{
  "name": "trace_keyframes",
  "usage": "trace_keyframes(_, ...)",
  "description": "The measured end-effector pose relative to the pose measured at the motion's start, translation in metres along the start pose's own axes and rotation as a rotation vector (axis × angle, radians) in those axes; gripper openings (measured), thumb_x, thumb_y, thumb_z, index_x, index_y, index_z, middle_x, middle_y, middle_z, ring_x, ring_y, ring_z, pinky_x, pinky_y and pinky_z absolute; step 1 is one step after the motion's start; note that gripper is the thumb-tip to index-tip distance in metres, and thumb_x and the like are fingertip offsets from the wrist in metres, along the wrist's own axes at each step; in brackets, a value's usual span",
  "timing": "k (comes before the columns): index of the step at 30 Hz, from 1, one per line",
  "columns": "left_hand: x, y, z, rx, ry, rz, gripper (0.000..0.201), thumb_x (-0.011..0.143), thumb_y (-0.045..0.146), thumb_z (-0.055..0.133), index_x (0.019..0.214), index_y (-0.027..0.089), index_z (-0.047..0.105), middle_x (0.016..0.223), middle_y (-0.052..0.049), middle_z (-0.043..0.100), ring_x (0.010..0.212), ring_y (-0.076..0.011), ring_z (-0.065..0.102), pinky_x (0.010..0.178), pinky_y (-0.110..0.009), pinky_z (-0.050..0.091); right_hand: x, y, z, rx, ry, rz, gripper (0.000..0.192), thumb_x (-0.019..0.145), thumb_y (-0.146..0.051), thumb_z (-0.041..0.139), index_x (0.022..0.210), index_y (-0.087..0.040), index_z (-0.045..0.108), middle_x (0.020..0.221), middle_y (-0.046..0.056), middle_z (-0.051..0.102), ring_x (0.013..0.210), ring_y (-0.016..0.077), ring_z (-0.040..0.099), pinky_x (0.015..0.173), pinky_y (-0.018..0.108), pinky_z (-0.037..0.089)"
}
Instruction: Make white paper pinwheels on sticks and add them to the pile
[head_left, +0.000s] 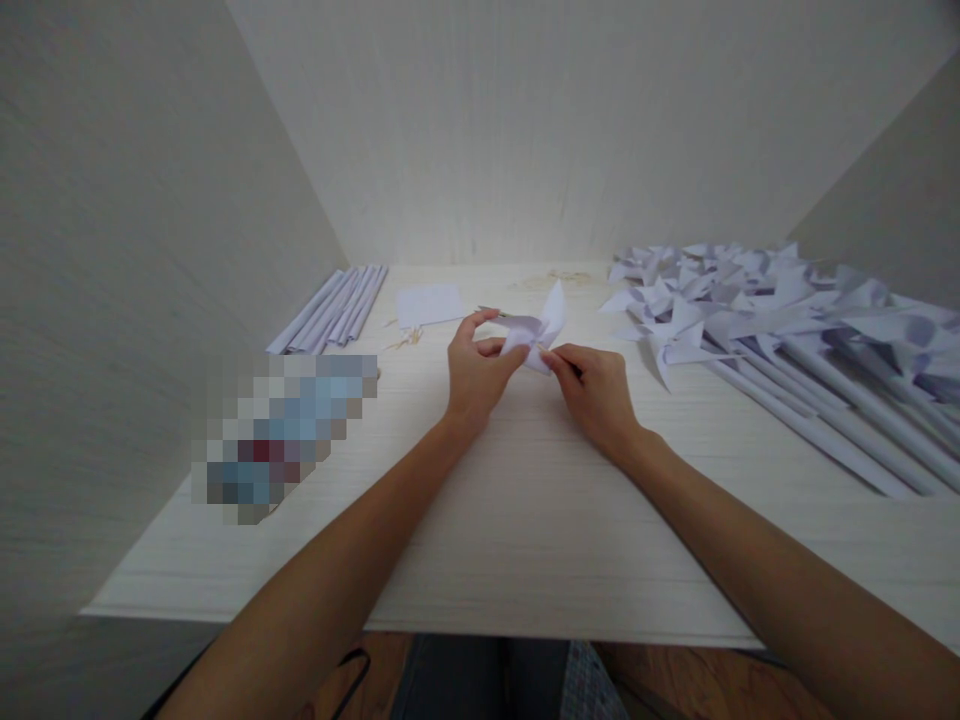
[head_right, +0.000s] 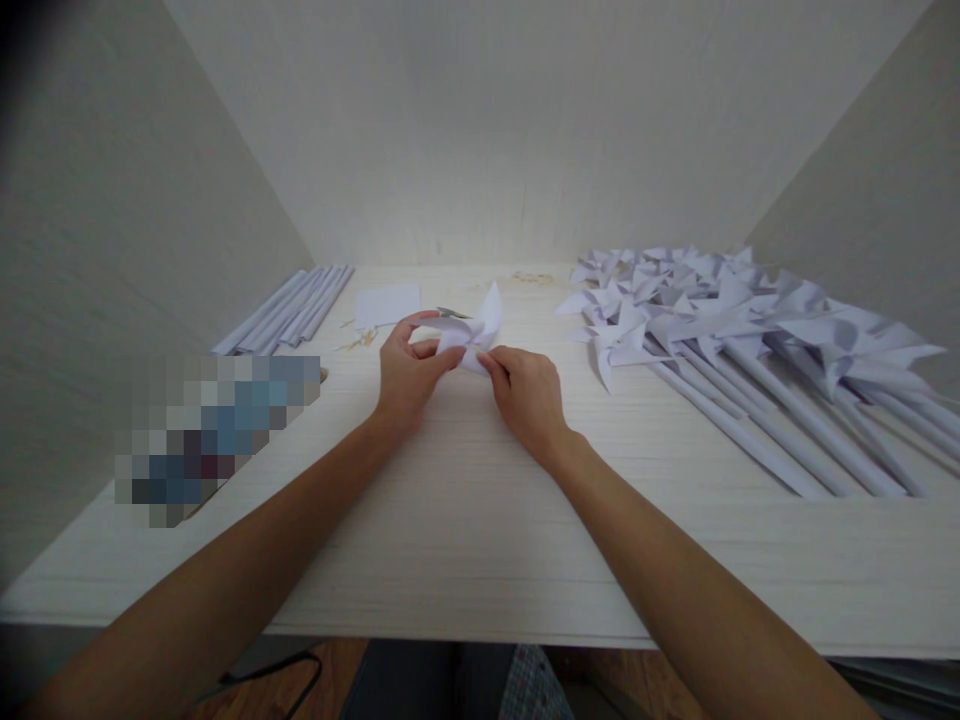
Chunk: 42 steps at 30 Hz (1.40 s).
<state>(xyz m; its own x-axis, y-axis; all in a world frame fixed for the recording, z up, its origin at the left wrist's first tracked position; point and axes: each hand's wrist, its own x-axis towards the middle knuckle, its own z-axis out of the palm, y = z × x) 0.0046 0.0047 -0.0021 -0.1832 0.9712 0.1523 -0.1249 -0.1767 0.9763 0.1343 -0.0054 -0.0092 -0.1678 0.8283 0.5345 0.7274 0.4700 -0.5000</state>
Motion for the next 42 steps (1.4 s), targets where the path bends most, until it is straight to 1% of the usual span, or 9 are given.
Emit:
trace_keyframes(11, -0.0002, 0.0033, 0.0004, 0.033, -0.022, 0.015, 0.055, 0.052, 0.009, 0.065, 0.103, 0.015, 0.046, 0.065, 0.000, 0.067, 0.057, -0.0123, 0.063, 0.057, -0.021, 0.049, -0.0008, -0.0004, 0.0005, 0.007, 0.010, -0.004, 0.033, 0.082, -0.028, 0.044, 0.052, -0.016, 0.051, 0.049, 0.000, 0.050, 0.047, 0.0105, 0.038, 0.050, 0.025, 0.025)
trace_keyframes(17, -0.0008, 0.0014, -0.0004, 0.051, -0.010, 0.054, 0.053, 0.054, 0.011, 0.067, 0.102, 0.015, 0.046, 0.064, 0.001, 0.066, 0.056, -0.0123, 0.063, 0.055, -0.021, 0.048, -0.0006, -0.0008, 0.0014, -0.001, 0.019, -0.009, 0.033, 0.082, -0.028, 0.044, 0.052, -0.017, 0.050, 0.048, 0.000, 0.049, 0.047, 0.0105, 0.038, 0.050, 0.025, 0.026)
trace_keyframes(25, -0.0003, -0.0018, -0.0007, 0.080, -0.003, 0.104, 0.046, 0.057, 0.012, 0.065, 0.099, 0.016, 0.047, 0.064, 0.001, 0.066, 0.056, -0.0125, 0.062, 0.054, -0.021, 0.047, -0.0009, -0.0020, 0.0020, -0.007, 0.034, -0.022, 0.033, 0.082, -0.029, 0.044, 0.052, -0.016, 0.051, 0.048, 0.000, 0.048, 0.046, 0.0101, 0.036, 0.049, 0.025, 0.025)
trace_keyframes(31, -0.0003, -0.0017, -0.0004, 0.087, 0.001, 0.098, 0.045, 0.058, 0.012, 0.064, 0.098, 0.017, 0.046, 0.062, 0.002, 0.065, 0.054, -0.0113, 0.061, 0.054, -0.020, 0.046, -0.0012, -0.0028, 0.0016, -0.011, 0.035, -0.019, 0.032, 0.083, -0.028, 0.044, 0.054, -0.016, 0.052, 0.049, 0.000, 0.049, 0.047, 0.0108, 0.039, 0.050, 0.025, 0.026)
trace_keyframes(42, -0.0012, 0.0005, -0.0003, 0.125, -0.004, 0.116, 0.043, 0.058, 0.011, 0.063, 0.096, 0.017, 0.046, 0.057, 0.004, 0.062, 0.050, -0.0104, 0.059, 0.051, -0.020, 0.045, -0.0019, -0.0034, 0.0015, 0.001, 0.023, 0.007, 0.034, 0.083, -0.030, 0.043, 0.052, -0.017, 0.048, 0.047, 0.000, 0.046, 0.046, 0.0103, 0.036, 0.049, 0.025, 0.024)
